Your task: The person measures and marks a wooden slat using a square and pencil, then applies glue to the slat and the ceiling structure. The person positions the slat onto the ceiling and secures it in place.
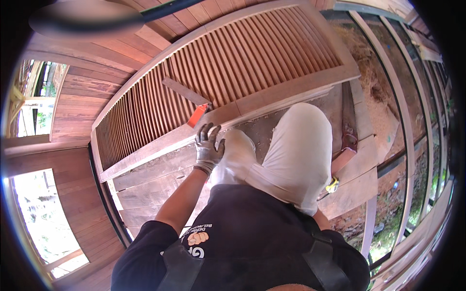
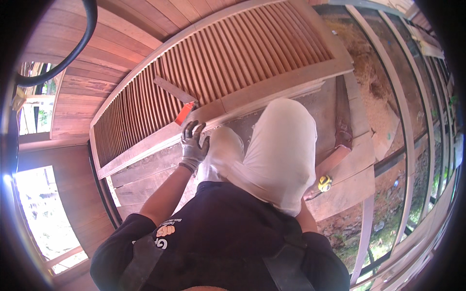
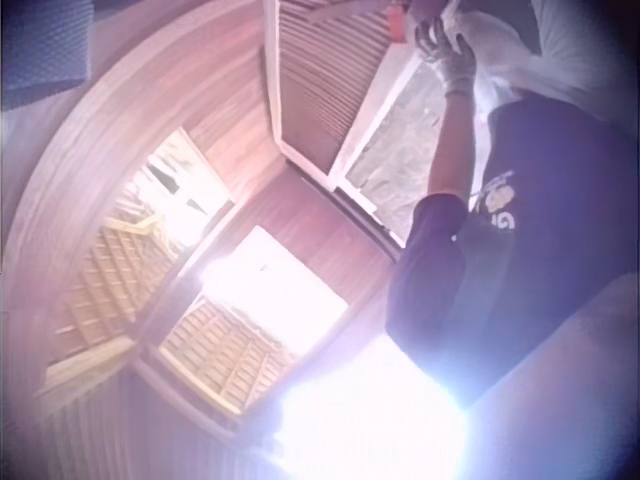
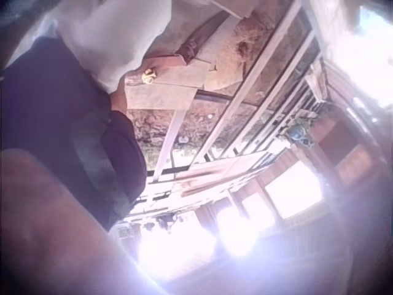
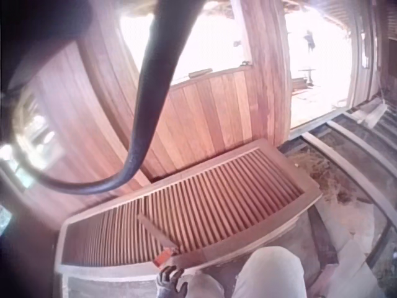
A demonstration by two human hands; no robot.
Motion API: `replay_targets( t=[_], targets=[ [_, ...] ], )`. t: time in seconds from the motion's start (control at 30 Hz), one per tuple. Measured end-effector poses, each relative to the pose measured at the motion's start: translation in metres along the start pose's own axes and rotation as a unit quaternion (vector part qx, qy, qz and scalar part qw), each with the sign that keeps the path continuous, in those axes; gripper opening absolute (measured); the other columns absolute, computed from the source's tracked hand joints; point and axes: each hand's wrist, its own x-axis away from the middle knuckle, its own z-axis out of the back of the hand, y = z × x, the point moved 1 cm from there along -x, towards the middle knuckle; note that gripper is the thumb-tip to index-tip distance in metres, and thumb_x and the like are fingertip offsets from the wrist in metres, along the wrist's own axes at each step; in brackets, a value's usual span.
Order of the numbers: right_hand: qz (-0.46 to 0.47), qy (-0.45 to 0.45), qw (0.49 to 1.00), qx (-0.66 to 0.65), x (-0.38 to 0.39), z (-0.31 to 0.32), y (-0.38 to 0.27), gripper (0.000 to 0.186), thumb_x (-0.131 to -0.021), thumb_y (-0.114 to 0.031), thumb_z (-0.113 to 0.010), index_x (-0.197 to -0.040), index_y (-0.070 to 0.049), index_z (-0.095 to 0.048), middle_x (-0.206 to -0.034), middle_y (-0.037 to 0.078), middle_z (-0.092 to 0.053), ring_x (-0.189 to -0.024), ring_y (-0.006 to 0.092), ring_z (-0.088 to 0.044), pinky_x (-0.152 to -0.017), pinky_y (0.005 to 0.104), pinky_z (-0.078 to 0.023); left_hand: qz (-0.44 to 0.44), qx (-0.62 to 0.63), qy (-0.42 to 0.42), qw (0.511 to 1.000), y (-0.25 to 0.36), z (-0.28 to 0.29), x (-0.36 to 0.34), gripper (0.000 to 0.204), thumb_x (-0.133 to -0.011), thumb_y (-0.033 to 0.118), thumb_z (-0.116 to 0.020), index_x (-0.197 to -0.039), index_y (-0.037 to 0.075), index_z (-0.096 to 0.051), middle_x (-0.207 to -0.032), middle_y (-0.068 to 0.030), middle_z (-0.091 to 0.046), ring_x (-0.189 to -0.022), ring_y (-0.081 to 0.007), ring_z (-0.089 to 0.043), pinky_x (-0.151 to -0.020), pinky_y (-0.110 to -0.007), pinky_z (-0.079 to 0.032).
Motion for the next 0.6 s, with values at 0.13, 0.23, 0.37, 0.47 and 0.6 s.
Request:
replay_targets(
  t=[0.13,0.23,0.37,0.47,0.6],
  targets=[
    [-0.004,-0.031,0.999,0.013,0.012,0.002,0.016,0.054,-0.078,-0.033,-0.079,-0.118,-0.002,-0.059,-0.119,0.021,-0.059,-0.108,0.0353,-0.060,-0.090,0.0465,-0.051,-0.006,0.039,0.003,0.999,0.007,-0.002,0.007,0.053,-0.081,0.021,-0.071,-0.132,0.017,-0.060,-0.140,-0.0155,-0.051,-0.133,-0.0398,-0.042,-0.112,-0.054,-0.034],
    [-0.011,-0.045,0.999,0.015,0.021,0.007,0.030,0.055,-0.078,-0.032,-0.080,-0.117,-0.001,-0.059,-0.118,0.021,-0.060,-0.107,0.0351,-0.061,-0.089,0.0462,-0.051,-0.020,0.041,0.010,0.999,0.010,-0.007,0.008,0.052,-0.081,0.021,-0.071,-0.132,0.016,-0.060,-0.138,-0.0149,-0.052,-0.132,-0.0394,-0.044,-0.111,-0.053,-0.035],
    [-0.023,-0.058,0.998,0.012,0.030,0.018,0.050,0.055,-0.076,-0.030,-0.082,-0.116,-0.001,-0.058,-0.115,0.021,-0.061,-0.104,0.0347,-0.062,-0.088,0.0458,-0.052,-0.001,0.054,-0.005,0.999,0.015,-0.018,0.023,0.048,-0.081,0.021,-0.071,-0.128,0.016,-0.062,-0.134,-0.0144,-0.055,-0.128,-0.0383,-0.047,-0.109,-0.052,-0.038],
    [-0.093,-0.012,0.995,-0.031,0.052,0.039,0.077,0.055,-0.076,-0.029,-0.083,-0.116,-0.001,-0.058,-0.113,0.021,-0.061,-0.103,0.0345,-0.062,-0.087,0.0455,-0.052,-0.051,0.102,-0.033,0.993,0.047,-0.042,-0.004,0.046,-0.082,0.022,-0.070,-0.127,0.015,-0.063,-0.132,-0.0144,-0.057,-0.126,-0.0377,-0.049,-0.109,-0.052,-0.038],
    [-0.096,0.049,0.993,-0.044,0.048,0.100,0.102,0.056,-0.075,-0.028,-0.085,-0.115,0.000,-0.057,-0.111,0.020,-0.062,-0.101,0.0341,-0.063,-0.086,0.0451,-0.052,-0.003,0.102,-0.053,0.993,0.031,-0.044,0.025,0.046,-0.083,0.024,-0.068,-0.127,0.013,-0.062,-0.129,-0.0152,-0.058,-0.123,-0.0380,-0.051,-0.109,-0.051,-0.036]
  ],
)
